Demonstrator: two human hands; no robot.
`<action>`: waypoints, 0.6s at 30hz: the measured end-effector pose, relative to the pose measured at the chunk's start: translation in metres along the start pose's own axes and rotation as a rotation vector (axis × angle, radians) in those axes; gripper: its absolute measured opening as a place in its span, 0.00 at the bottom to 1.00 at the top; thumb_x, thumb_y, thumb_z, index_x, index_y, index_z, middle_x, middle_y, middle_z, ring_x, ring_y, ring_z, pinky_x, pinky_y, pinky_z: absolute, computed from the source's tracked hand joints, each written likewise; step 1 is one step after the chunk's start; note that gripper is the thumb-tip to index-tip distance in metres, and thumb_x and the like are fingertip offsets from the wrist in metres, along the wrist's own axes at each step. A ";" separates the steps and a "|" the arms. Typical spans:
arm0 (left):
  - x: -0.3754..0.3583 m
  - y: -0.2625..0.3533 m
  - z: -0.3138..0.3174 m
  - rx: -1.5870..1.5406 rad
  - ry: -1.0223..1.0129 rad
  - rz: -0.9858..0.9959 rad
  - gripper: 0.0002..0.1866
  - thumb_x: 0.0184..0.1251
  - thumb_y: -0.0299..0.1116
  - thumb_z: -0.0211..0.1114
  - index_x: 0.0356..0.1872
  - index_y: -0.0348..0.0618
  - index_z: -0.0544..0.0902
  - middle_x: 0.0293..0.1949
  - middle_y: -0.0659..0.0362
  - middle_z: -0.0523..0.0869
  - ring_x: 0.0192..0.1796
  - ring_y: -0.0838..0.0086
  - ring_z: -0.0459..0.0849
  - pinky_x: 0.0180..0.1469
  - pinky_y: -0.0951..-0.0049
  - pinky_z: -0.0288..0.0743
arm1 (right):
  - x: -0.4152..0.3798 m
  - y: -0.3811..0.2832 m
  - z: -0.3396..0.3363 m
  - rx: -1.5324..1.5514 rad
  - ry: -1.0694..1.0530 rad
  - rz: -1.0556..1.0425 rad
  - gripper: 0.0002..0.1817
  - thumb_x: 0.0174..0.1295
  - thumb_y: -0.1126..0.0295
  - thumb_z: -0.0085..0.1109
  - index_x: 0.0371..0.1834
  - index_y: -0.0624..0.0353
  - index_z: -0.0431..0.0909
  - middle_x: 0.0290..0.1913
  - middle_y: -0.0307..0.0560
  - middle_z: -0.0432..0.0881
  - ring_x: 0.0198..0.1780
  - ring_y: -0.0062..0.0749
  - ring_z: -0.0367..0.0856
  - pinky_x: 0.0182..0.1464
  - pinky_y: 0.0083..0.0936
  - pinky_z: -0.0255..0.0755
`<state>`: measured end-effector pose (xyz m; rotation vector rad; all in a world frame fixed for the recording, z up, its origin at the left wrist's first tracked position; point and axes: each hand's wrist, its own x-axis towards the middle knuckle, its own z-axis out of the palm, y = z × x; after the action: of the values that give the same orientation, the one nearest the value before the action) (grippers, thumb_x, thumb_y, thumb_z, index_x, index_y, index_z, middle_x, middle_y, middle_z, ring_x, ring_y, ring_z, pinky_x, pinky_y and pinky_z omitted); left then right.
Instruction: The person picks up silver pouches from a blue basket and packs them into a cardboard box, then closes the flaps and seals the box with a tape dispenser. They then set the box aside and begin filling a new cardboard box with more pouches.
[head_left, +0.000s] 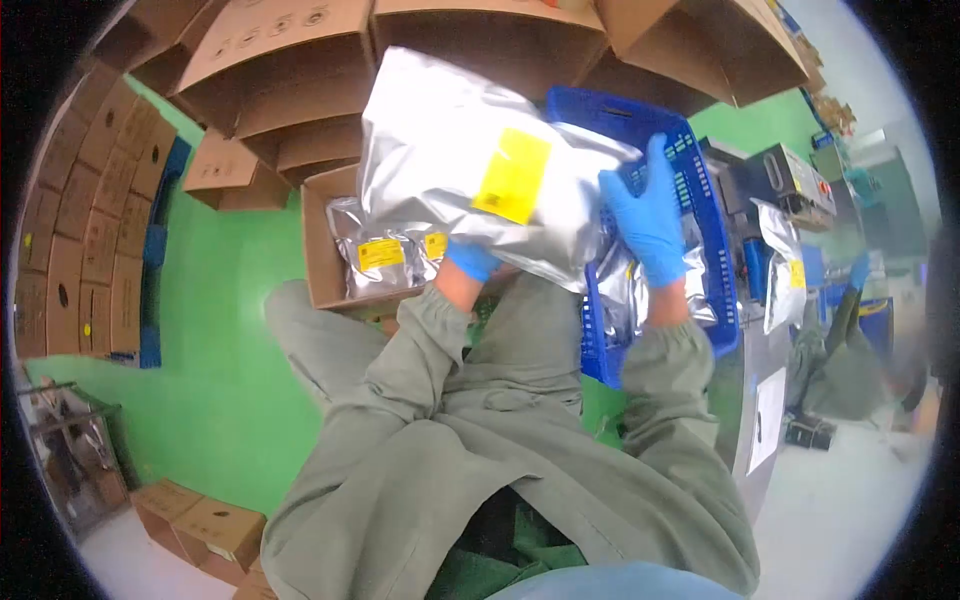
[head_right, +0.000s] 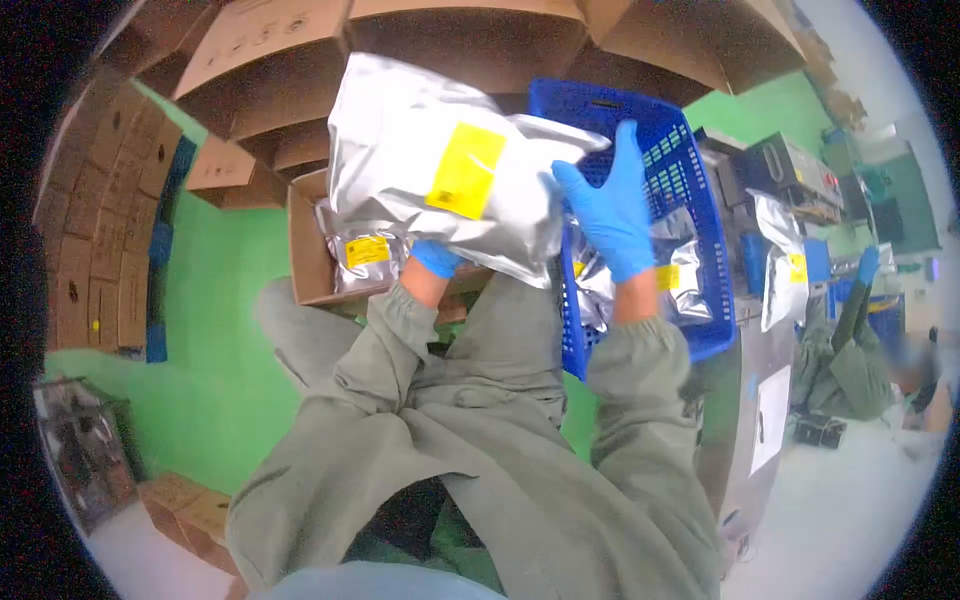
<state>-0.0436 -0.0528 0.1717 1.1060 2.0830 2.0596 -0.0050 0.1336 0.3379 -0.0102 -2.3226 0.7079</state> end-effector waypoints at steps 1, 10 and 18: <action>-0.009 0.006 -0.015 0.142 0.076 -0.029 0.26 0.74 0.49 0.50 0.66 0.45 0.68 0.64 0.55 0.73 0.66 0.68 0.70 0.68 0.67 0.65 | -0.011 -0.003 0.014 0.395 -0.221 0.258 0.31 0.60 0.56 0.65 0.60 0.68 0.72 0.54 0.50 0.78 0.51 0.30 0.77 0.55 0.28 0.70; -0.094 0.046 -0.179 -1.365 0.114 0.028 0.35 0.70 0.49 0.55 0.72 0.41 0.60 0.69 0.49 0.66 0.68 0.60 0.68 0.68 0.66 0.65 | -0.017 -0.063 0.090 1.099 -0.561 0.617 0.16 0.57 0.66 0.71 0.45 0.64 0.83 0.34 0.40 0.84 0.32 0.19 0.80 0.36 0.18 0.72; -0.082 0.092 -0.196 -0.190 0.671 -0.611 0.16 0.66 0.36 0.68 0.47 0.34 0.81 0.38 0.59 0.84 0.37 0.78 0.82 0.38 0.79 0.77 | -0.004 -0.074 0.109 1.040 -0.631 0.502 0.22 0.58 0.62 0.71 0.50 0.65 0.82 0.37 0.39 0.85 0.37 0.19 0.80 0.41 0.21 0.73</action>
<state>-0.0320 -0.2737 0.2410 -0.2898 1.9927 2.3707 -0.0568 0.0171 0.3055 0.1194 -2.1998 2.3732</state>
